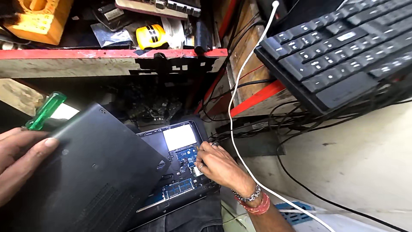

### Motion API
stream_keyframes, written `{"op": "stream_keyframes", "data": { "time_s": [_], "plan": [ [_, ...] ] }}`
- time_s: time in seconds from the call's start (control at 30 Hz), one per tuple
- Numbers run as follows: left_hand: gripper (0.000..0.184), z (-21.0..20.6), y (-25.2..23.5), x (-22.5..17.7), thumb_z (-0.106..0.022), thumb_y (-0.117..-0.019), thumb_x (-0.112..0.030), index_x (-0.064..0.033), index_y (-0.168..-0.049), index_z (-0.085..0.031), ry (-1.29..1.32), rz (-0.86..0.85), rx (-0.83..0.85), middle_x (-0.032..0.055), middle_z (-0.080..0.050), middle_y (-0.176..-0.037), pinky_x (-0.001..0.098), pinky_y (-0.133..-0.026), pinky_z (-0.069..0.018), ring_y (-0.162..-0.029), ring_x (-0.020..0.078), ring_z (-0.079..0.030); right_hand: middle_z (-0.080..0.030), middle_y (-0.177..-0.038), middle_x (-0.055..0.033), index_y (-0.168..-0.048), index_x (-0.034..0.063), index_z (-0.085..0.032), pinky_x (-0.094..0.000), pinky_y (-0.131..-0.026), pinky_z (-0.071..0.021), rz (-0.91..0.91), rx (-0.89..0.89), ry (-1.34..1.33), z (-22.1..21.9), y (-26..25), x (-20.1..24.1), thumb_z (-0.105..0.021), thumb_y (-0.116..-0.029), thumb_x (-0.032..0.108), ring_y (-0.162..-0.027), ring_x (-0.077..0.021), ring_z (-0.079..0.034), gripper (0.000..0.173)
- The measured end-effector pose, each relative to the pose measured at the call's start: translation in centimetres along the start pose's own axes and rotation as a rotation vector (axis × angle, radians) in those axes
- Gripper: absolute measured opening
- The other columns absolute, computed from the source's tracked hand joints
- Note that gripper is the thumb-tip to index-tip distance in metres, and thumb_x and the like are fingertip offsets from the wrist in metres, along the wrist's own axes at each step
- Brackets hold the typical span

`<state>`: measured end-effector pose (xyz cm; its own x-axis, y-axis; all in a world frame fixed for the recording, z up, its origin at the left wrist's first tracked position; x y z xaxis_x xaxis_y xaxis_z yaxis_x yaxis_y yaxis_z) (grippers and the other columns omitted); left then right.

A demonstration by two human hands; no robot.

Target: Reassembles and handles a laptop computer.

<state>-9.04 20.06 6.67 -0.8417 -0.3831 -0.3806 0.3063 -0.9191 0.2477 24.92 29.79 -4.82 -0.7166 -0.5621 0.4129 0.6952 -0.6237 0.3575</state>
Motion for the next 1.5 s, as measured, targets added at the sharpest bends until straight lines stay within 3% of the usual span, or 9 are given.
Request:
{"op": "stream_keyframes", "data": {
  "time_s": [0.07, 0.13, 0.23, 0.4, 0.57, 1.07, 1.2, 1.3, 1.5],
  "plan": [
    [0.030, 0.0, 0.0, 0.0, -0.046, -0.1055, -0.008, 0.0163, -0.114, -0.062, 0.009, -0.003, -0.002, 0.0302, -0.064, -0.104, 0.0536, -0.092, -0.0493, -0.101, 0.0382, -0.064, -0.063, -0.105, -0.0093, -0.094, 0.0101, -0.074, -0.0472, -0.085, -0.0507, 0.011, -0.005, -0.033, 0.3, -0.2, -0.5, -0.071, -0.0935, 0.024, -0.100, -0.0276, -0.062, 0.014],
    [0.031, -0.1, 0.0, -0.3, -0.045, -0.1062, -0.009, 0.0166, -0.114, -0.062, 0.014, -0.003, 0.015, 0.0311, -0.064, -0.106, 0.0539, -0.093, -0.0485, -0.103, 0.0388, -0.064, -0.062, -0.111, -0.0106, -0.107, 0.0114, -0.070, -0.0500, -0.084, -0.0529, 0.037, 0.005, -0.082, 0.7, -0.5, -0.9, -0.079, -0.0895, 0.025, -0.098, -0.0292, -0.063, 0.024],
    [0.031, -0.1, 0.0, -1.3, -0.045, -0.1067, -0.007, 0.0186, -0.115, -0.060, 0.044, 0.024, 0.023, 0.0329, -0.063, -0.108, 0.0531, -0.095, -0.0474, -0.105, 0.0394, -0.062, -0.061, -0.115, -0.0120, -0.118, 0.0157, -0.070, -0.0504, -0.075, -0.0562, 0.154, 0.012, -0.154, 1.6, -0.4, -0.5, -0.083, -0.0844, 0.013, -0.090, -0.0298, -0.065, 0.037],
    [0.031, 0.0, 0.3, -1.3, -0.047, -0.1069, -0.009, 0.0179, -0.115, -0.061, 0.056, 0.048, 0.018, 0.0321, -0.063, -0.107, 0.0515, -0.095, -0.0481, -0.104, 0.0386, -0.063, -0.066, -0.104, -0.0077, -0.105, 0.0114, -0.077, -0.0417, -0.080, -0.0554, 0.258, 0.201, -0.223, 1.5, -1.9, 0.1, -0.074, -0.0903, 0.006, -0.088, -0.0207, -0.065, 0.016],
    [0.031, -0.1, 0.2, -1.4, -0.047, -0.1072, -0.010, 0.0167, -0.114, -0.061, 0.056, 0.055, 0.016, 0.0308, -0.064, -0.108, 0.0507, -0.095, -0.0484, -0.104, 0.0376, -0.063, -0.068, -0.095, -0.0093, -0.096, 0.0047, -0.076, -0.0399, -0.081, -0.0543, 0.263, 0.274, -0.201, 2.1, -2.4, 0.5, -0.072, -0.0925, 0.006, -0.085, -0.0208, -0.065, 0.006],
    [0.030, -0.2, 0.1, -0.8, -0.047, -0.1069, -0.011, 0.0134, -0.115, -0.063, 0.012, 0.045, 0.019, 0.0284, -0.064, -0.107, 0.0523, -0.093, -0.0488, -0.103, 0.0363, -0.064, -0.065, -0.096, -0.0070, -0.096, 0.0114, -0.075, -0.0448, -0.083, -0.0510, 0.319, 0.449, 0.116, 0.9, -3.7, 1.2, -0.067, -0.0951, 0.015, -0.092, -0.0237, -0.064, 0.009],
    [0.031, -0.1, 0.2, -0.9, -0.047, -0.1069, -0.011, 0.0142, -0.116, -0.063, -0.008, 0.034, 0.038, 0.0296, -0.065, -0.109, 0.0545, -0.096, -0.0481, -0.106, 0.0381, -0.064, -0.069, -0.098, -0.0114, -0.102, 0.0047, -0.074, -0.0473, -0.084, -0.0540, 0.255, 0.431, -0.011, 2.2, -2.8, 1.4, -0.071, -0.0930, 0.006, -0.091, -0.0270, -0.067, 0.010],
    [0.031, -0.1, 0.2, -0.4, -0.047, -0.1065, -0.012, 0.0130, -0.117, -0.063, -0.010, 0.043, 0.022, 0.0282, -0.065, -0.108, 0.0545, -0.095, -0.0485, -0.105, 0.0380, -0.064, -0.070, -0.101, -0.0101, -0.106, 0.0062, -0.074, -0.0452, -0.087, -0.0540, 0.243, 0.461, -0.041, 1.7, -3.3, 0.5, -0.067, -0.0964, 0.008, -0.093, -0.0242, -0.067, 0.013],
    [0.030, -0.1, 0.2, -1.4, -0.047, -0.1066, -0.009, 0.0154, -0.113, -0.063, -0.003, 0.032, 0.020, 0.0298, -0.064, -0.105, 0.0521, -0.094, -0.0485, -0.103, 0.0381, -0.064, -0.066, -0.100, -0.0102, -0.098, 0.0074, -0.076, -0.0459, -0.086, -0.0518, 0.268, 0.433, 0.076, 1.6, -2.7, 1.5, -0.068, -0.0963, 0.012, -0.095, -0.0263, -0.065, 0.010]
  ]
}}
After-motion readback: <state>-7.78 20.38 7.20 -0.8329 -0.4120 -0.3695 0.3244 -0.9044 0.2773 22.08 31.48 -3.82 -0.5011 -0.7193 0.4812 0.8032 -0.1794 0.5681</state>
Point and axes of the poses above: each hand's wrist, its own y-axis away from the middle knuckle, its own z-axis out of the back of the hand, x = y × z, the point moved 8 cm from there along -y, towards the middle knuckle
